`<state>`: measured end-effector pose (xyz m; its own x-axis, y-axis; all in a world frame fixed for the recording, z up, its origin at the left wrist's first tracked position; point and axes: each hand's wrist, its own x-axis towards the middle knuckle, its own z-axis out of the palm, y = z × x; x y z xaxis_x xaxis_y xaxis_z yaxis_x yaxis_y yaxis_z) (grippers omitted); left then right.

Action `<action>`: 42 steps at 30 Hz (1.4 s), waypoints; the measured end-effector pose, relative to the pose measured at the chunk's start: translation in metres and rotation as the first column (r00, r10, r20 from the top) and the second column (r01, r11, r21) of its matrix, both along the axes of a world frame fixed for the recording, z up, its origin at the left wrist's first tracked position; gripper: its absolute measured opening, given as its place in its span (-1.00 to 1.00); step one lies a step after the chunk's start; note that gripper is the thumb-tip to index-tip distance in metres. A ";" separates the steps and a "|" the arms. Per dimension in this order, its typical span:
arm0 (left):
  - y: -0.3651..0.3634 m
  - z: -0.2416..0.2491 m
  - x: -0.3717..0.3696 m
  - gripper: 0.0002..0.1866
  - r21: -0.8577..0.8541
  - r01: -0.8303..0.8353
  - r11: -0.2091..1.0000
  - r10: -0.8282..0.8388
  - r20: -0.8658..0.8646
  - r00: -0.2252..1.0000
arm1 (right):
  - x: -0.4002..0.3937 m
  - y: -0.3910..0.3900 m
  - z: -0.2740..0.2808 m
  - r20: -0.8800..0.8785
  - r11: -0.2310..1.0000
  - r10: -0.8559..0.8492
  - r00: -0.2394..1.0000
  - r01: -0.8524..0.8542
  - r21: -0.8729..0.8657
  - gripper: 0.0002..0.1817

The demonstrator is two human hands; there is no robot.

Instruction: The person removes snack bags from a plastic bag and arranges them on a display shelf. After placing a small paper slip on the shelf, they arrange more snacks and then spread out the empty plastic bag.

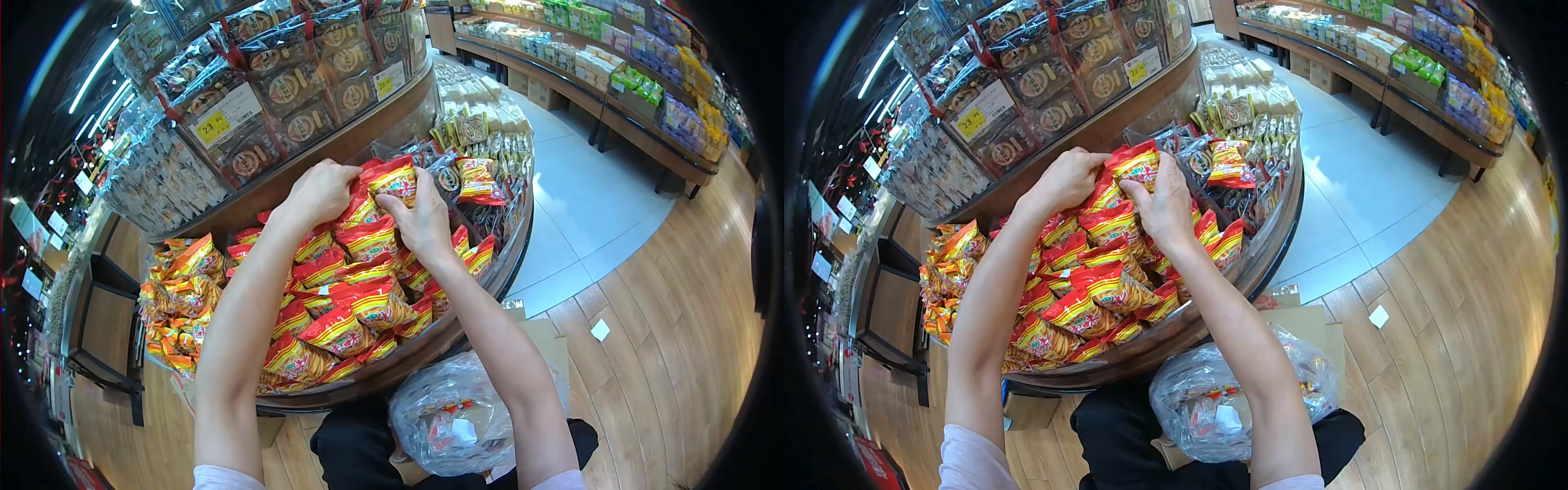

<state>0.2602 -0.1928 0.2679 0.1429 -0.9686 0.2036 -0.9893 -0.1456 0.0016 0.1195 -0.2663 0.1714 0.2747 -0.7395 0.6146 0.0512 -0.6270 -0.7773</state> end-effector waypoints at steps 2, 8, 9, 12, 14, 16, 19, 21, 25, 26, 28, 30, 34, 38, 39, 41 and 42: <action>0.000 -0.002 0.004 -0.67 0.009 -0.044 0.999 0.044 0.020 0.999 | -0.001 -0.001 -0.005 -0.009 1.000 0.011 1.000 -0.011 -0.016 -0.38; 0.006 -0.005 -0.002 -0.65 -0.005 -0.082 0.997 0.082 0.055 0.995 | 0.031 -0.003 -0.026 0.068 0.994 -0.035 0.997 0.042 -0.104 -0.40; 0.006 -0.006 -0.003 -0.64 0.002 -0.096 0.995 0.096 0.053 0.994 | 0.024 0.002 -0.019 0.070 0.993 -0.042 0.997 0.049 -0.103 -0.40; 0.008 -0.007 -0.006 -0.66 -0.022 -0.097 0.995 0.099 0.062 0.993 | -0.003 0.020 0.018 -0.387 0.977 -0.212 0.897 0.188 -0.100 -0.47; 0.008 -0.006 -0.007 -0.65 -0.038 -0.094 0.995 0.096 0.054 0.994 | 0.000 0.014 0.017 -0.415 0.979 -0.205 0.886 0.187 -0.085 -0.52; 0.007 -0.007 -0.007 -0.66 -0.038 -0.090 0.995 0.091 0.048 0.995 | 0.006 0.007 0.013 -0.407 0.978 -0.210 0.889 0.195 -0.079 -0.63; 0.007 -0.006 -0.007 -0.66 -0.036 -0.091 0.995 0.091 0.009 0.996 | 0.011 0.003 0.013 -0.424 0.987 -0.146 0.894 0.162 0.003 -0.65; 0.007 -0.009 -0.005 -0.66 -0.054 -0.060 0.997 0.061 0.014 0.998 | 0.004 0.006 0.010 -0.396 0.989 -0.139 0.907 0.149 -0.007 -0.64; 0.006 -0.007 -0.008 -0.67 -0.044 -0.057 0.997 0.058 0.026 0.998 | -0.001 0.010 0.013 -0.398 0.990 -0.135 0.907 0.139 -0.018 -0.60; 0.005 -0.005 -0.009 -0.67 -0.031 -0.072 0.997 0.073 0.017 0.997 | 0.001 0.010 0.013 -0.413 0.986 -0.157 0.897 0.163 -0.021 -0.59; 0.003 -0.002 -0.008 -0.67 -0.011 -0.089 0.996 0.089 0.016 0.996 | 0.011 0.008 0.012 -0.406 0.983 -0.172 0.897 0.186 -0.005 -0.58; 0.001 -0.003 -0.006 -0.73 -0.110 -0.021 0.994 0.014 -0.060 0.998 | 0.009 0.010 0.014 -0.420 0.977 -0.207 0.884 0.210 -0.039 -0.59; -0.007 -0.005 0.001 -0.52 -0.155 0.160 0.975 -0.183 -0.147 0.972 | -0.008 0.013 0.021 -0.626 0.984 -0.159 0.764 0.177 -0.034 -0.53; -0.029 0.002 -0.008 -0.49 -0.017 0.044 0.999 -0.046 -0.164 0.985 | -0.005 0.009 0.016 -0.570 0.988 -0.150 0.808 0.136 -0.067 -0.58; -0.032 0.002 -0.010 -0.49 -0.017 0.050 0.999 -0.052 -0.168 0.984 | -0.005 0.008 0.015 -0.574 0.988 -0.154 0.805 0.142 -0.067 -0.58; -0.036 0.000 -0.012 -0.54 0.064 -0.005 0.998 0.005 -0.011 1.000 | -0.006 0.009 0.010 -0.535 0.987 -0.160 0.830 0.132 -0.090 -0.59; -0.034 0.002 -0.013 -0.63 0.084 0.019 0.996 -0.017 -0.021 1.000 | -0.006 0.009 0.008 -0.523 0.988 -0.153 0.839 0.119 -0.099 -0.61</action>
<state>0.2471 -0.2273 0.2700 0.1282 -0.9847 0.1180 -0.9917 -0.1279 0.0098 0.1133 -0.2568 0.1790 0.4693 -0.7599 0.4498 -0.4449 -0.6435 -0.6229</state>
